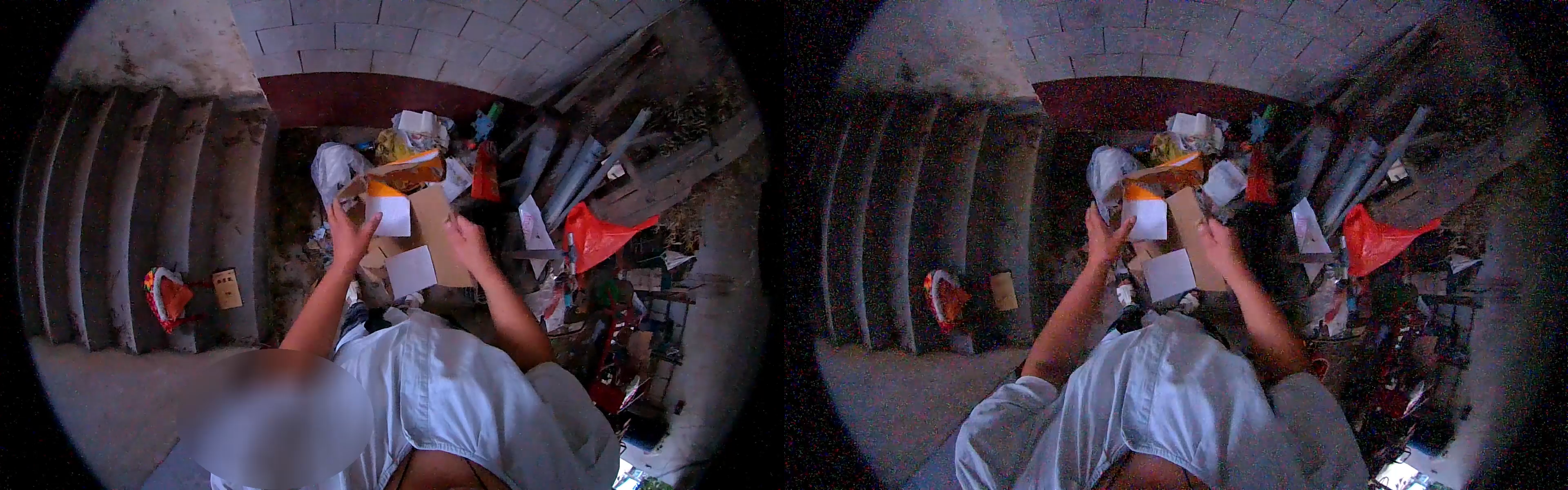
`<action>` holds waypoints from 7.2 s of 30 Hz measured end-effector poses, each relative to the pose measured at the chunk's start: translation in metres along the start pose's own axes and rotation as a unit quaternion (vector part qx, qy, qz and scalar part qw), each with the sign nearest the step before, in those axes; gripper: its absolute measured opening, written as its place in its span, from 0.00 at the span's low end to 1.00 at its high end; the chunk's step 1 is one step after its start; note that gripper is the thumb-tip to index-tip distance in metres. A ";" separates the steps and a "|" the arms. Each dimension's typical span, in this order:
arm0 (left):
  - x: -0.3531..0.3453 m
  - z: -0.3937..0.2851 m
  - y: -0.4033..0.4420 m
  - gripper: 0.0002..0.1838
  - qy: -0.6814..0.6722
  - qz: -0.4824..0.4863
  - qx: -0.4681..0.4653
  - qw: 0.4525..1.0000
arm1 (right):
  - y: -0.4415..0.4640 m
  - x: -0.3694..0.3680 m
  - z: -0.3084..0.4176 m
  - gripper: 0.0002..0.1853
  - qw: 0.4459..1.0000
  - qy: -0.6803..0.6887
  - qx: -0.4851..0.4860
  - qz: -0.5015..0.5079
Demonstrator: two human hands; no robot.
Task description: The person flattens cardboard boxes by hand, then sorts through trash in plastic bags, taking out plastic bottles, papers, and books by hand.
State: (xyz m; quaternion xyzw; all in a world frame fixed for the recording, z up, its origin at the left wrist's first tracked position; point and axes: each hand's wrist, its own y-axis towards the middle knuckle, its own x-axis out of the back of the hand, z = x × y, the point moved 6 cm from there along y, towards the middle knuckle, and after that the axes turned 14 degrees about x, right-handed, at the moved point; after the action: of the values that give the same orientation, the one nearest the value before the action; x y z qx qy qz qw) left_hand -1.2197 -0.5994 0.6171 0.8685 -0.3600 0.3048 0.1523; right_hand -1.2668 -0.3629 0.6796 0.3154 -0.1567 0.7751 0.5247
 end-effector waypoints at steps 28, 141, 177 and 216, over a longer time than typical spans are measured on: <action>0.027 -0.043 -0.021 0.22 -0.374 0.523 0.060 0.764 | 0.050 -0.017 -0.111 0.26 0.994 -0.061 -0.092 -0.006; -0.017 -0.105 0.033 0.14 -0.499 0.329 0.374 0.709 | 0.057 0.019 0.131 0.28 0.873 -0.403 0.275 -0.017; 0.005 -0.109 0.015 0.10 -0.482 0.276 0.157 0.817 | 0.069 -0.020 0.134 0.07 0.767 -0.531 0.188 0.307; -0.006 -0.102 0.058 0.10 -0.557 0.263 0.191 0.765 | 0.064 -0.004 0.137 0.08 0.776 -0.477 0.299 0.286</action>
State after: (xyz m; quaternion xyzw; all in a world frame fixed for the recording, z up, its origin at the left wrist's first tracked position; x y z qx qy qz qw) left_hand -1.3076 -0.5869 0.6945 0.7678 -0.5308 -0.1417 -0.3297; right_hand -1.2800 -0.4701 0.7861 0.7265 -0.2296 0.6475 0.0164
